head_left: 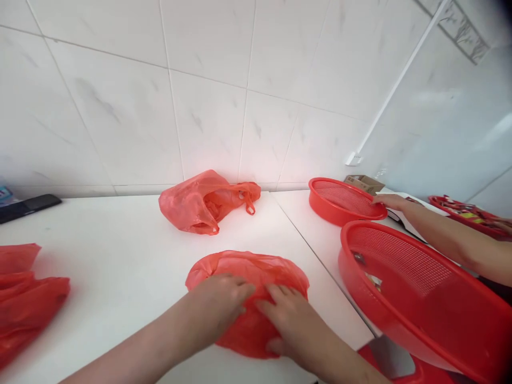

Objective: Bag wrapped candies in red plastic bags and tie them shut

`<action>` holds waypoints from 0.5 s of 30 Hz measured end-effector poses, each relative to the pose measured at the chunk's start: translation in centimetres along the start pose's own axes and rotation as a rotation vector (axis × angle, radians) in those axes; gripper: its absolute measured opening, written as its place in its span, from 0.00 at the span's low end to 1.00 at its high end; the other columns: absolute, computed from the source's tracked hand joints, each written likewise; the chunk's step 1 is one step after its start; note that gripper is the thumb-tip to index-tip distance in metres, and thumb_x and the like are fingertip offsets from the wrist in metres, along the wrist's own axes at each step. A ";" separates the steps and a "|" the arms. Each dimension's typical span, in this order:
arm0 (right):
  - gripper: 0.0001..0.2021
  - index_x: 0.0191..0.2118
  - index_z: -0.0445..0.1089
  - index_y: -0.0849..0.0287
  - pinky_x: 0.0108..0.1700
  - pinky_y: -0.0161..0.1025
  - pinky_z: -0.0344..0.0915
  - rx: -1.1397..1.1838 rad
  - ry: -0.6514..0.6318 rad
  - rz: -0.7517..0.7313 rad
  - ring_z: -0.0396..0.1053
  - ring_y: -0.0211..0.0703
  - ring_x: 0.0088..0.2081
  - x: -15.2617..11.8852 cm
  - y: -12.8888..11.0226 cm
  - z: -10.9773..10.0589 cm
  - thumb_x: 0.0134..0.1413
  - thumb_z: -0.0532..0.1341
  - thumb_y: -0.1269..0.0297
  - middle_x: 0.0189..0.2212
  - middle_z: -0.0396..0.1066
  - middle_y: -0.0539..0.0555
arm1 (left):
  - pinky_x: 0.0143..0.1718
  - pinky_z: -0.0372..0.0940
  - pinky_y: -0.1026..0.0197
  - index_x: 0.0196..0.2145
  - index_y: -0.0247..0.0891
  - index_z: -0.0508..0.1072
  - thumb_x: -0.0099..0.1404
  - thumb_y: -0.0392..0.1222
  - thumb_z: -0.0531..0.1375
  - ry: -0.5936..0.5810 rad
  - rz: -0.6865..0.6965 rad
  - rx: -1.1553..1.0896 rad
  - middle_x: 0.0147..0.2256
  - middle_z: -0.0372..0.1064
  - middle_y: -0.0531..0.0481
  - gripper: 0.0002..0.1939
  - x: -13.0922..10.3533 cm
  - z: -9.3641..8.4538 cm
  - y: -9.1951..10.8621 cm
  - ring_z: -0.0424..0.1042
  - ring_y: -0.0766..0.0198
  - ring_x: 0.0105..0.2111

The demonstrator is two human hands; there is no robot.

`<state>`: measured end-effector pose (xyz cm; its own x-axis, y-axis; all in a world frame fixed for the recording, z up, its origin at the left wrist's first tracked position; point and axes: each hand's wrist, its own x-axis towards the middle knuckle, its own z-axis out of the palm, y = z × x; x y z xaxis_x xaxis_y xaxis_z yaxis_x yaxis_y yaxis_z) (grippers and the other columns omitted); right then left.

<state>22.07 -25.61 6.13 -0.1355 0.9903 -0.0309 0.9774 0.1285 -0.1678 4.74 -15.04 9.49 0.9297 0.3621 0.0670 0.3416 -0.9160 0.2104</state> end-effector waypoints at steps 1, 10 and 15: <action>0.24 0.44 0.71 0.53 0.47 0.48 0.66 0.042 -0.014 -0.039 0.67 0.53 0.45 -0.2 0.0 0.5 0.35 0.71 0.63 0.47 0.67 0.56 | 0.34 0.67 0.59 0.39 0.43 0.72 0.58 0.33 0.55 -0.071 -0.070 0.025 0.36 0.72 0.50 0.12 0.9 0.4 -0.8 0.72 0.59 0.35; 0.18 0.52 0.64 0.54 0.57 0.47 0.57 -0.136 0.520 -0.068 0.55 0.52 0.59 -6.6 3.6 0.1 0.54 0.59 0.66 0.59 0.56 0.59 | 0.32 0.64 0.56 0.40 0.40 0.71 0.54 0.34 0.56 -0.029 -0.218 0.161 0.39 0.70 0.45 0.14 2.8 1.2 -4.7 0.72 0.53 0.36; 0.24 0.55 0.61 0.60 0.52 0.57 0.59 -0.463 0.745 0.431 0.59 0.62 0.56 -13.8 10.7 -0.8 0.57 0.54 0.53 0.55 0.61 0.66 | 0.23 0.61 0.65 0.27 0.42 0.68 0.66 0.42 0.50 0.174 0.097 0.064 0.27 0.69 0.53 0.11 -0.8 0.7 -2.0 0.69 0.65 0.23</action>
<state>34.48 -37.84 5.53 0.2301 0.7164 0.6586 0.9078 -0.4020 0.1200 3.40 -13.63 8.31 0.9229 0.2908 0.2525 0.2647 -0.9552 0.1324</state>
